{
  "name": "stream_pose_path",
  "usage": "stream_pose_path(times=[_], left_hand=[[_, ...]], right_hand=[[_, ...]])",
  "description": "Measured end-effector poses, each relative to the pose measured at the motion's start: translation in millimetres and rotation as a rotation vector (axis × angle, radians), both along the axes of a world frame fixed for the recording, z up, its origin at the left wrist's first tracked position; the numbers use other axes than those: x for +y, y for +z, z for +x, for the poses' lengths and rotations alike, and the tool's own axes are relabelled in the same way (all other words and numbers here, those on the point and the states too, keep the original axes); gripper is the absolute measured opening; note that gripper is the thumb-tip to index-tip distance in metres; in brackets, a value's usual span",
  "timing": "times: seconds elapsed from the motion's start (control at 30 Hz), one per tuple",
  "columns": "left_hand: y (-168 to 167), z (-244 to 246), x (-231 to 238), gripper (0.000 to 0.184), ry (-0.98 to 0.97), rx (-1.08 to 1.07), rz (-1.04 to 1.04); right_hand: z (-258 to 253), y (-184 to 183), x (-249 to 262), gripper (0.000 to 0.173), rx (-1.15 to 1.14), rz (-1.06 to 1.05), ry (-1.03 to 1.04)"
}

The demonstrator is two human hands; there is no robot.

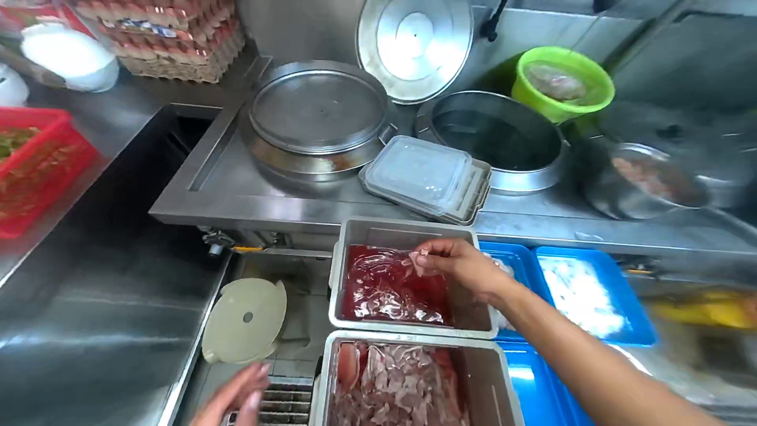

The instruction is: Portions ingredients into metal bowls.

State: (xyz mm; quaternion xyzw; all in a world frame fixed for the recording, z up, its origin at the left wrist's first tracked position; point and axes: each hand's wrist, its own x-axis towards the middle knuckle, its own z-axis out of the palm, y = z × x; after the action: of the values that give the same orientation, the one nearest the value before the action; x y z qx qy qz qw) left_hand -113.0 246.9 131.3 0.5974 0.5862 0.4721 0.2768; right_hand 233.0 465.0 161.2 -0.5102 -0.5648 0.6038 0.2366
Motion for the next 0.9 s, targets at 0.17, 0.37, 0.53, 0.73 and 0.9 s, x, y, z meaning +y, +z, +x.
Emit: stream_pose_path(times=[0.17, 0.37, 0.53, 0.73, 0.9], left_hand=[[30.0, 86.9, 123.4, 0.042, -0.17, -0.012, -0.199], [10.6, 133.7, 182.4, 0.034, -0.195, -0.115, -0.463], [4.6, 124.2, 191.6, 0.011, -0.058, -0.237, -0.399], [20.6, 103.4, 183.5, 0.015, -0.076, -0.518, -0.378], [27.6, 95.8, 171.0, 0.021, -0.116, -0.61, -0.42]], right_hand=[[-12.1, -0.9, -6.3, 0.015, 0.264, -0.267, -0.185], [-38.7, 1.9, -13.4, 0.014, 0.14, -0.213, -0.19], [-42.3, -10.1, -11.6, 0.017, 0.074, -0.118, -0.391], [-28.9, -51.7, 5.2, 0.026, -0.609, -0.112, 0.227], [-59.6, -55.8, 0.3, 0.034, -1.027, -0.083, 0.589]])
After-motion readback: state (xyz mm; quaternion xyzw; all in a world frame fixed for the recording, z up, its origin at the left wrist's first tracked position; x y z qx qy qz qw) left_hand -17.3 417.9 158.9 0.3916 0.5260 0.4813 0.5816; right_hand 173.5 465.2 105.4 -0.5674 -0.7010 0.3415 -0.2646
